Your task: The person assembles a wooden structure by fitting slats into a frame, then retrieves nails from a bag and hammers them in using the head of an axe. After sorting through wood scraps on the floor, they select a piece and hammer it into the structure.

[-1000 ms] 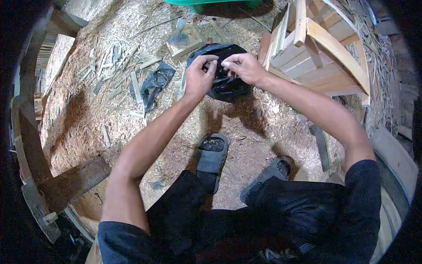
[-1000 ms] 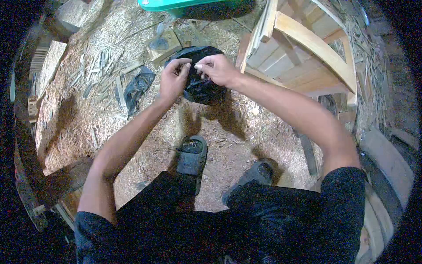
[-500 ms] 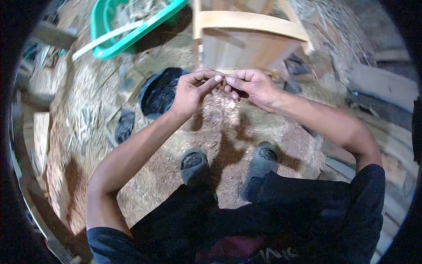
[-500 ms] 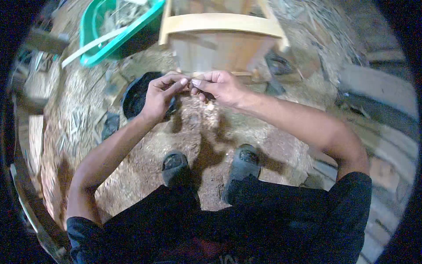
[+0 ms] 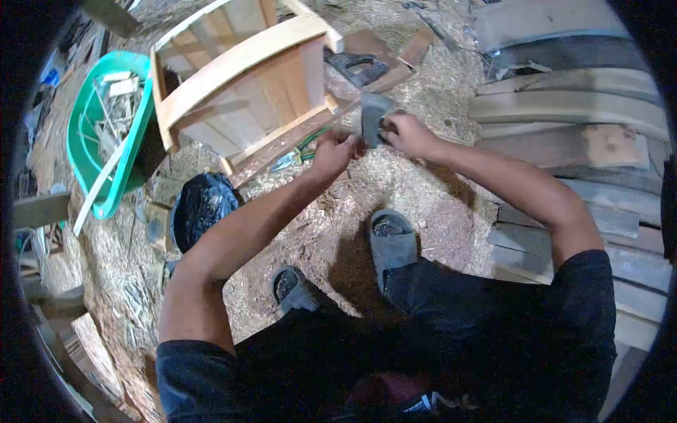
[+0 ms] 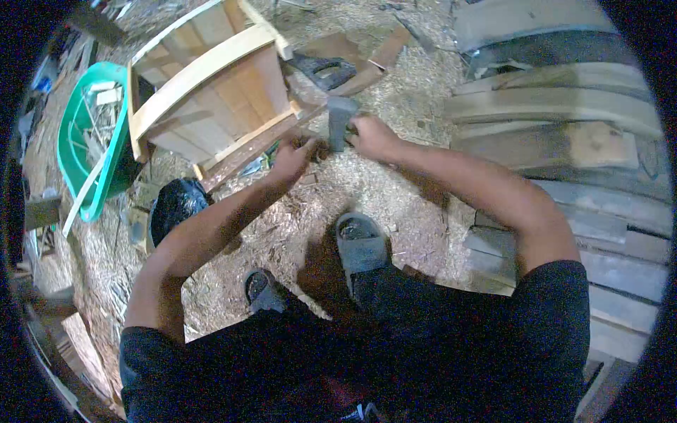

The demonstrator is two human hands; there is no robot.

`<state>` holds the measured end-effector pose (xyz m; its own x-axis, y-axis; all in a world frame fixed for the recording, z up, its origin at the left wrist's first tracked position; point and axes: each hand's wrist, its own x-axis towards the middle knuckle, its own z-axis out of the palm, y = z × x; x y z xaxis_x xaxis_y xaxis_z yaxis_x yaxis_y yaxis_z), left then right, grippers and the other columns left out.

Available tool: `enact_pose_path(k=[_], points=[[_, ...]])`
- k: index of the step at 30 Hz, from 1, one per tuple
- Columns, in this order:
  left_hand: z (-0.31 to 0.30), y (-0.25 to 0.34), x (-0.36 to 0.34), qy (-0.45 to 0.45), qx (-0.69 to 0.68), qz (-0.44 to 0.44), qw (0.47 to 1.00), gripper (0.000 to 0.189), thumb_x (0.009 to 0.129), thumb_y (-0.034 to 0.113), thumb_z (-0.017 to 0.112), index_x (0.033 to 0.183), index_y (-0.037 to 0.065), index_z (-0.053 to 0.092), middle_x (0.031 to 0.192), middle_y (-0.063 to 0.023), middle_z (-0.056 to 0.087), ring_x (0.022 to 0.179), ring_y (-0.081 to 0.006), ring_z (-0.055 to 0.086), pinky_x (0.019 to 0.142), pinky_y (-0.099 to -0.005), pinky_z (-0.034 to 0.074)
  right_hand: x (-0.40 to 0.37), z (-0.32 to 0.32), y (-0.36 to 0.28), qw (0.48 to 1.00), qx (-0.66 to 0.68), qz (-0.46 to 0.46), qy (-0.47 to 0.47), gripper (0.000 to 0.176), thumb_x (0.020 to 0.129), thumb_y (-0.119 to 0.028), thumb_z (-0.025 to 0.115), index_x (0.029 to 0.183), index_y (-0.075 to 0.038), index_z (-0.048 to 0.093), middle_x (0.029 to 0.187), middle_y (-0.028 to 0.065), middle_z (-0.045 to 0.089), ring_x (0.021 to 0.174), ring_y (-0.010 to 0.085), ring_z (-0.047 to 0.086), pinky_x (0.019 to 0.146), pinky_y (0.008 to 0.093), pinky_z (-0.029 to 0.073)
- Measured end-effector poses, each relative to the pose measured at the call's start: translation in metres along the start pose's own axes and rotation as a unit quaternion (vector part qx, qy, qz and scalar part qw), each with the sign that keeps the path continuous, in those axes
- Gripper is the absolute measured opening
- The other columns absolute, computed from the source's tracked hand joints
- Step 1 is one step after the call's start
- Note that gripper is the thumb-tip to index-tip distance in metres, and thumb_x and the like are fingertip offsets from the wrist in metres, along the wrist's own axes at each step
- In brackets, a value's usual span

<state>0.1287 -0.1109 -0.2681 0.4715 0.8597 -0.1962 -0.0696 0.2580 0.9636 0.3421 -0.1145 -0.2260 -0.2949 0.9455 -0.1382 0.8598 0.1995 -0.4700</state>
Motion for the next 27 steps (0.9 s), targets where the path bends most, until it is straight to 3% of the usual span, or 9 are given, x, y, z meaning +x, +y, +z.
enact_pose_path(k=[3,4,7,10,14,17,21,24,27], points=[[0.013,0.001,0.000,-0.020,-0.004,-0.031,0.999,0.019,0.091,0.013,0.056,0.087,-0.004,0.062,0.072,-0.0080,0.065,0.062,-0.0126,0.059,0.058,-0.0279,0.048,-0.001,0.018,0.017,0.973,-0.182,0.061,-0.125,0.033,0.080,-0.015,0.061,0.109,0.001,0.055,0.093,0.0231,0.063,0.094,0.0402,0.059,0.087,0.0487,0.043],[0.015,0.004,-0.001,-0.018,-0.005,-0.025,1.000,0.018,0.091,0.014,0.056,0.088,-0.004,0.062,0.073,-0.0082,0.065,0.062,-0.0126,0.059,0.058,-0.0278,0.049,0.000,0.028,0.024,0.974,-0.167,0.073,-0.137,0.039,0.079,-0.018,0.060,0.111,0.001,0.052,0.092,0.0236,0.063,0.100,0.0407,0.057,0.092,0.0508,0.038],[0.007,0.024,-0.012,-0.017,0.011,-0.028,0.999,0.016,0.091,0.013,0.058,0.092,-0.003,0.061,0.079,-0.0089,0.066,0.066,-0.0126,0.061,0.060,-0.0264,0.050,-0.001,0.044,0.033,0.981,-0.184,-0.018,-0.054,0.040,0.080,-0.026,0.062,0.108,0.002,0.053,0.093,0.0245,0.062,0.094,0.0424,0.058,0.088,0.0513,0.041],[-0.007,0.036,-0.024,-0.018,0.003,0.027,0.999,0.011,0.091,0.008,0.058,0.094,-0.003,0.059,0.079,-0.0066,0.064,0.067,-0.0118,0.061,0.062,-0.0262,0.050,0.002,0.007,0.016,0.975,-0.046,0.022,-0.217,0.046,0.081,-0.030,0.065,0.109,0.004,0.051,0.090,0.0244,0.062,0.088,0.0405,0.061,0.082,0.0485,0.046],[-0.025,0.078,-0.053,0.017,0.000,0.015,1.000,0.005,0.091,0.004,0.057,0.094,0.000,0.056,0.075,-0.0033,0.059,0.067,-0.0106,0.057,0.063,-0.0252,0.048,-0.011,0.004,-0.009,0.986,0.021,0.000,-0.165,0.045,0.082,-0.030,0.068,0.108,0.000,0.048,0.088,0.0231,0.063,0.083,0.0370,0.063,0.075,0.0449,0.049],[-0.043,0.115,-0.076,0.031,0.003,0.080,0.996,0.010,0.091,0.005,0.059,0.100,0.001,0.057,0.087,-0.0050,0.063,0.078,-0.0099,0.059,0.069,-0.0242,0.049,-0.026,-0.018,-0.054,0.986,0.111,-0.039,-0.121,0.042,0.082,-0.027,0.068,0.106,-0.001,0.047,0.090,0.0226,0.063,0.085,0.0366,0.063,0.074,0.0444,0.049],[-0.075,0.179,-0.095,0.114,0.212,0.198,0.950,0.017,0.090,0.004,0.061,0.106,-0.001,0.060,0.086,-0.0034,0.062,0.077,-0.0080,0.056,0.068,-0.0221,0.047,-0.030,-0.046,-0.097,0.986,0.099,-0.102,-0.083,0.039,0.083,-0.025,0.067,0.107,0.000,0.050,0.094,0.0227,0.062,0.085,0.0398,0.063,0.074,0.0452,0.049],[-0.095,0.217,-0.085,0.181,0.161,0.237,0.941,0.028,0.089,0.009,0.062,0.117,0.002,0.062,0.091,-0.0044,0.066,0.082,-0.0078,0.058,0.074,-0.0231,0.049,-0.031,-0.074,-0.128,0.984,0.080,-0.132,-0.085,0.036,0.083,-0.022,0.066,0.107,0.002,0.054,0.091,0.0226,0.065,0.081,0.0398,0.064,0.074,0.0438,0.050],[-0.105,0.245,-0.061,0.164,0.281,0.258,0.910,0.025,0.088,0.015,0.065,0.107,-0.001,0.066,0.096,-0.0093,0.069,0.089,-0.0124,0.063,0.079,-0.0259,0.050,-0.024,-0.077,-0.144,0.964,0.181,-0.186,0.063,0.030,0.084,-0.017,0.065,0.105,0.003,0.054,0.093,0.0158,0.065,0.073,0.0268,0.065,0.068,0.0403,0.053]])
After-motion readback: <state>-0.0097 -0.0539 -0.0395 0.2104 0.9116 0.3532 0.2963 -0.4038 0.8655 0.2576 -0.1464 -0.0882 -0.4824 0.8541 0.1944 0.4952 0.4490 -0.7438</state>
